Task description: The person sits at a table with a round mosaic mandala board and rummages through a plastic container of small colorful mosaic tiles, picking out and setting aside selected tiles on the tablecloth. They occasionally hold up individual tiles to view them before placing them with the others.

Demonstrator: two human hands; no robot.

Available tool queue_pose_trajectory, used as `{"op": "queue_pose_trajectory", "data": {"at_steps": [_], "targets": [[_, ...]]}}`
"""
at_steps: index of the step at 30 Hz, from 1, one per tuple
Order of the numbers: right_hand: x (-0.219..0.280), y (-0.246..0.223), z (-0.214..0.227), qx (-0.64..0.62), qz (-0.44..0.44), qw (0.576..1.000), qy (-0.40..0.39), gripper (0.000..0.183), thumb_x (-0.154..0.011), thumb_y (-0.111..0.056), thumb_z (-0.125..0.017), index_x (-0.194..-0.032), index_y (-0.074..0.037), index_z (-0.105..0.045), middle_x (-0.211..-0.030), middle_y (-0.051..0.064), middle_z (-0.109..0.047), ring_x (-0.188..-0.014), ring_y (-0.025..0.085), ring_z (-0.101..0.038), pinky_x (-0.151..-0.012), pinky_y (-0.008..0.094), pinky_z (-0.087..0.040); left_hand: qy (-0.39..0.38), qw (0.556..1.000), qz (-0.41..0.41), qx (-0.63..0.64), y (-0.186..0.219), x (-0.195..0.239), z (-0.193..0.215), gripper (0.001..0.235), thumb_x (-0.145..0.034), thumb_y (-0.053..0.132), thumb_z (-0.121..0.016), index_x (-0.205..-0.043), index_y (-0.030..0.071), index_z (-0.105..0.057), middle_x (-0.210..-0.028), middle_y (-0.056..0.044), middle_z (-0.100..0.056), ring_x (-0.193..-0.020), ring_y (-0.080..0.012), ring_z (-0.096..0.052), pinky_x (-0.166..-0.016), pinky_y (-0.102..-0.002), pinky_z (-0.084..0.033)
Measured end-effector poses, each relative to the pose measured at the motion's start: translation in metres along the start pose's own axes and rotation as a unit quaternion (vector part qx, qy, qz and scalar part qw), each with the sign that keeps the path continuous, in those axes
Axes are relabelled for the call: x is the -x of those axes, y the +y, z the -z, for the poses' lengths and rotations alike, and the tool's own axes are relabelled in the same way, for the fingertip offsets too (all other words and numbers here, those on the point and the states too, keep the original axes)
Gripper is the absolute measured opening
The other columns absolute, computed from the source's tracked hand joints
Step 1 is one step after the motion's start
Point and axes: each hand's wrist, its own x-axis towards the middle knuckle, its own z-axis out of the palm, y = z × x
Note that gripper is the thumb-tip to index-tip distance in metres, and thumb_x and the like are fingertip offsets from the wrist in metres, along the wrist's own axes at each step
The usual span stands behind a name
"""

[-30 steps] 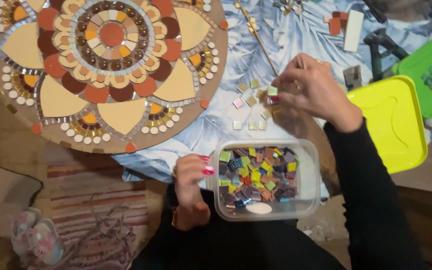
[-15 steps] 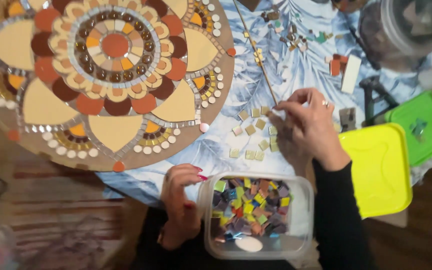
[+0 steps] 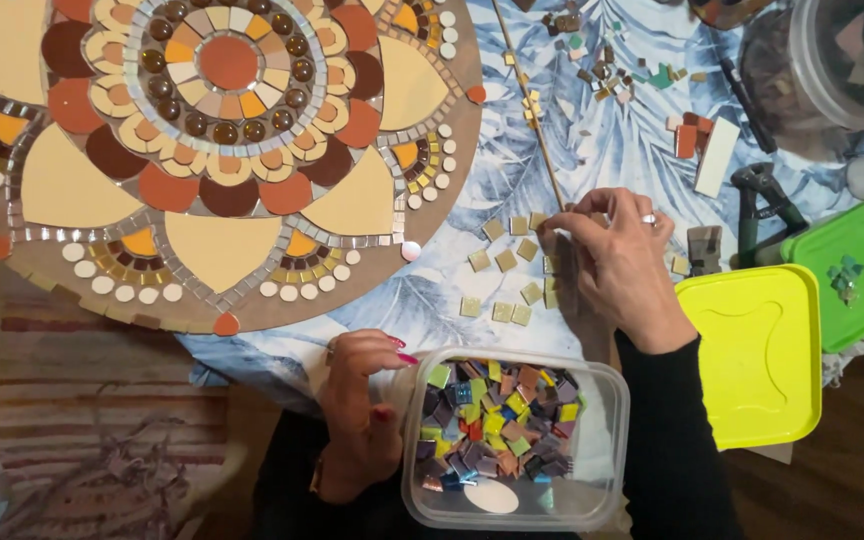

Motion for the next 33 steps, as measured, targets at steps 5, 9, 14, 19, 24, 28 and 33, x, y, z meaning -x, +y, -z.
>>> {"op": "queue_pose_trajectory", "data": {"at_steps": [5, 9, 14, 19, 24, 28, 33], "targets": [[0.0, 0.001, -0.001, 0.011, -0.005, 1.0, -0.01, 0.022, -0.074, -0.012, -0.057, -0.094, -0.019, -0.062, -0.096, 0.009, -0.043, -0.088, 0.026, -0.038, -0.074, 0.042, -0.026, -0.003, 1.0, 0.005, 0.015, -0.002, 0.002, -0.001, 0.037, -0.087, 0.037, -0.029, -0.083, 0.004, -0.046, -0.083, -0.009, -0.049, -0.079, -0.0231, -0.049, -0.074, -0.034, -0.042], [0.001, 0.004, -0.005, 0.024, -0.004, 1.0, -0.015, 0.023, -0.075, -0.014, -0.058, -0.097, -0.018, -0.061, -0.098, 0.01, -0.043, -0.089, 0.026, -0.038, -0.073, 0.042, -0.026, -0.007, 1.0, 0.016, 0.025, -0.003, 0.003, 0.0, 0.033, -0.085, 0.033, -0.032, -0.083, 0.004, -0.047, -0.084, -0.01, -0.048, -0.079, -0.0231, -0.048, -0.074, -0.034, -0.042], [0.001, 0.002, -0.006, 0.022, 0.021, 1.0, 0.004, 0.037, -0.065, -0.005, -0.058, -0.098, -0.02, -0.061, -0.098, 0.008, -0.043, -0.092, 0.026, -0.036, -0.075, 0.042, -0.023, -0.006, 1.0, 0.019, 0.015, -0.001, 0.001, 0.0, 0.038, -0.087, 0.037, -0.03, -0.082, 0.004, -0.047, -0.083, -0.011, -0.049, -0.078, -0.0236, -0.05, -0.072, -0.034, -0.043], [-0.001, -0.003, -0.011, 0.011, 0.048, 0.999, -0.004, 0.04, -0.065, -0.006, -0.059, -0.101, -0.024, -0.06, -0.098, 0.008, -0.041, -0.091, 0.024, -0.037, -0.078, 0.043, -0.024, -0.015, 1.0, 0.018, 0.015, -0.002, 0.001, 0.001, 0.035, -0.087, 0.034, -0.03, -0.082, 0.004, -0.047, -0.082, -0.01, -0.049, -0.077, -0.0228, -0.05, -0.071, -0.034, -0.043], [-0.003, -0.013, -0.009, -0.005, 0.075, 0.997, 0.024, 0.026, -0.078, -0.017, -0.055, -0.103, -0.021, -0.058, -0.101, 0.009, -0.042, -0.094, 0.026, -0.037, -0.08, 0.044, -0.024, -0.012, 1.0, 0.015, 0.002, -0.003, 0.001, 0.0, 0.037, -0.088, 0.037, -0.028, -0.082, 0.005, -0.046, -0.082, -0.01, -0.049, -0.077, -0.0227, -0.05, -0.071, -0.035, -0.042], [-0.008, -0.029, -0.007, -0.018, 0.105, 0.992, 0.063, 0.018, -0.081, -0.018, -0.057, -0.099, -0.018, -0.059, -0.098, 0.011, -0.044, -0.089, 0.024, -0.037, -0.078, 0.044, -0.024, -0.018, 1.0, 0.016, -0.001, -0.003, 0.001, 0.001, 0.037, -0.089, 0.038, -0.027, -0.084, 0.006, -0.045, -0.082, -0.01, -0.048, -0.077, -0.0222, -0.049, -0.07, -0.033, -0.042], [-0.008, -0.028, -0.008, -0.037, 0.133, 0.989, 0.043, 0.029, -0.071, -0.013, -0.06, -0.099, -0.022, -0.06, -0.109, 0.01, -0.04, -0.102, 0.027, -0.035, -0.085, 0.045, -0.021, -0.018, 1.0, 0.016, -0.004, -0.002, 0.001, 0.002, 0.037, -0.088, 0.037, -0.028, -0.083, 0.006, -0.046, -0.082, -0.009, -0.049, -0.077, -0.0218, -0.05, -0.072, -0.034, -0.04]]}}
